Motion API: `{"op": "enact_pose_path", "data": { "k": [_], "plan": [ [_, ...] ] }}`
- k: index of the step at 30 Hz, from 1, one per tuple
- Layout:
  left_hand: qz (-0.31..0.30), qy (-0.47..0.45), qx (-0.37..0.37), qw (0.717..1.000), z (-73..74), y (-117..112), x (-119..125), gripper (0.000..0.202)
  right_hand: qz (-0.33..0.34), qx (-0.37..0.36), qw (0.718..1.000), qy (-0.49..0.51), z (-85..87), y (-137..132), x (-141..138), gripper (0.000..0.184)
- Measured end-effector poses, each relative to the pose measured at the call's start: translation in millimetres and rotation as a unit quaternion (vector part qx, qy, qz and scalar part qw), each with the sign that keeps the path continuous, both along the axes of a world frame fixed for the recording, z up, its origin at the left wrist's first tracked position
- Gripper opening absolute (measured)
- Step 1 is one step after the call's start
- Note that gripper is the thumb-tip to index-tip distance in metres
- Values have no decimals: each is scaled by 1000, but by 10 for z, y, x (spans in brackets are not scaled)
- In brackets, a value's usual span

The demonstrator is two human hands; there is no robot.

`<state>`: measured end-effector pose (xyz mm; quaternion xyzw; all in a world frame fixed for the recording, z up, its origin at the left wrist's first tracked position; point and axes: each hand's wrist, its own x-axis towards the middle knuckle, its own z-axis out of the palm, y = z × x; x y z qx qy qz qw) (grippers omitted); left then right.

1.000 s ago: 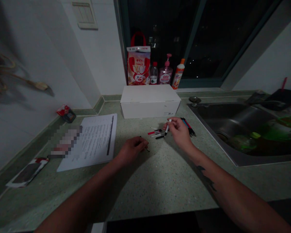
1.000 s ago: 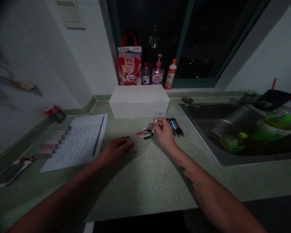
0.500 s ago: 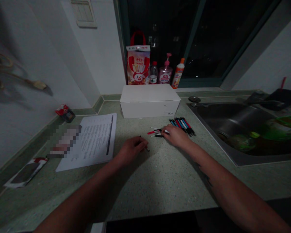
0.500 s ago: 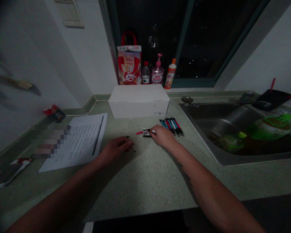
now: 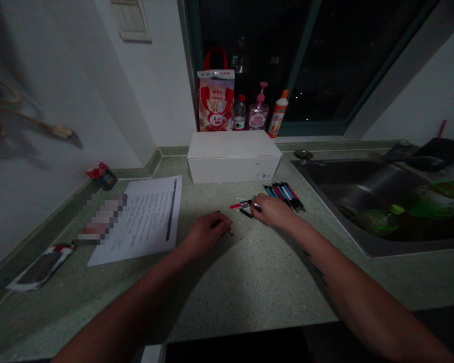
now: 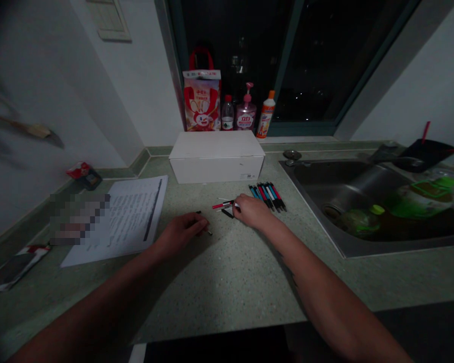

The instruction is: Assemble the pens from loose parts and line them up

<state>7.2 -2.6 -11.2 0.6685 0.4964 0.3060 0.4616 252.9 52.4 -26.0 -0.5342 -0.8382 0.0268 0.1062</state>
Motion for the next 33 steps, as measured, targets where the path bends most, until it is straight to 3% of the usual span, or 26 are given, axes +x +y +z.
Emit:
{"op": "enact_pose_path", "data": {
  "k": [6,12,15,22,27,33],
  "plan": [
    [9,-5,14,1000,-3,-17,12,20,6,-2,1000,8,40,11,-4,14],
    [34,-24,32,999,-61,-41,39,24,100,-22,976,193,129,-209,-178,7],
    [32,-33,30,999,-68,-47,47,23,136,-41,961,237,155,-320,-309,8],
    [42,-20,45,998,-47,-38,32,14,142,-63,956,249,131,-390,-379,2],
    [76,-19,84,993,32,-46,14,16,148,-60,962,220,125,-418,-343,12],
    [70,-30,87,993,76,-55,17,16,174,-71,956,224,145,-476,-404,21]
  ]
}}
